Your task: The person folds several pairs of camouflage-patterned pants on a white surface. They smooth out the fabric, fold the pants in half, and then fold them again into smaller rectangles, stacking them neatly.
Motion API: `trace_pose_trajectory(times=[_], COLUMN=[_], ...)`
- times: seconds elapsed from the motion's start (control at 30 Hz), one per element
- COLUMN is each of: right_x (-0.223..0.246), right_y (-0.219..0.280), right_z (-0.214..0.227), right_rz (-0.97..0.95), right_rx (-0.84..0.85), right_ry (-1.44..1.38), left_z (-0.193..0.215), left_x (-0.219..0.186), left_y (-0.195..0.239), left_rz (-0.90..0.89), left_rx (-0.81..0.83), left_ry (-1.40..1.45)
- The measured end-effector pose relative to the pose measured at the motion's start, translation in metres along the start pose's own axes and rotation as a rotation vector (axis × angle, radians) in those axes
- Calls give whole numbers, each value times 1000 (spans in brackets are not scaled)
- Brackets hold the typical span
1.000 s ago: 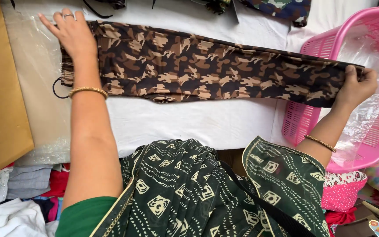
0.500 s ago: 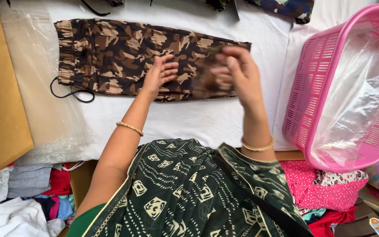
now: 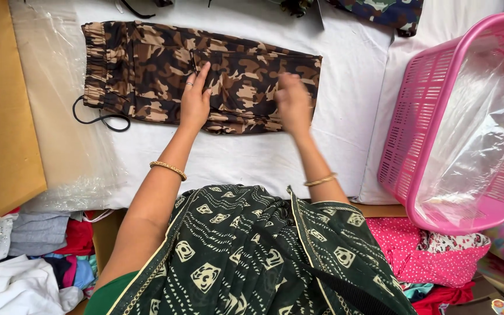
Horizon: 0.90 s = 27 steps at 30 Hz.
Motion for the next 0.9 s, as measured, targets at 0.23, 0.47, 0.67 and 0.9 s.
trace_pose_trajectory(times=[0.23, 0.47, 0.67, 0.9], right_x=[-7, -127, -144, -129], right_y=[-25, -13, 15, 3], right_z=[-78, 2, 19, 14], right_rz=[-44, -349, -375, -273], right_rx=[453, -133, -284, -52], right_ry=[660, 280, -404, -873], left_z=[1, -4, 18, 21], left_x=[-7, 7, 2, 17], left_y=[12, 2, 15, 16], left_rz=[4, -53, 60, 117], left_rx=[-42, -47, -25, -63], left_ry=[-582, -646, -556, -527])
Point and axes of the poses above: each hand's wrist, its own y-axis away from the middle knuckle, its own z-axis out of the back of the hand, x = y × z, the point moved 7 cm from there along -y, towards the middle knuckle, and after that the axes turned 13 degrees about x, right-handed, at the moved point
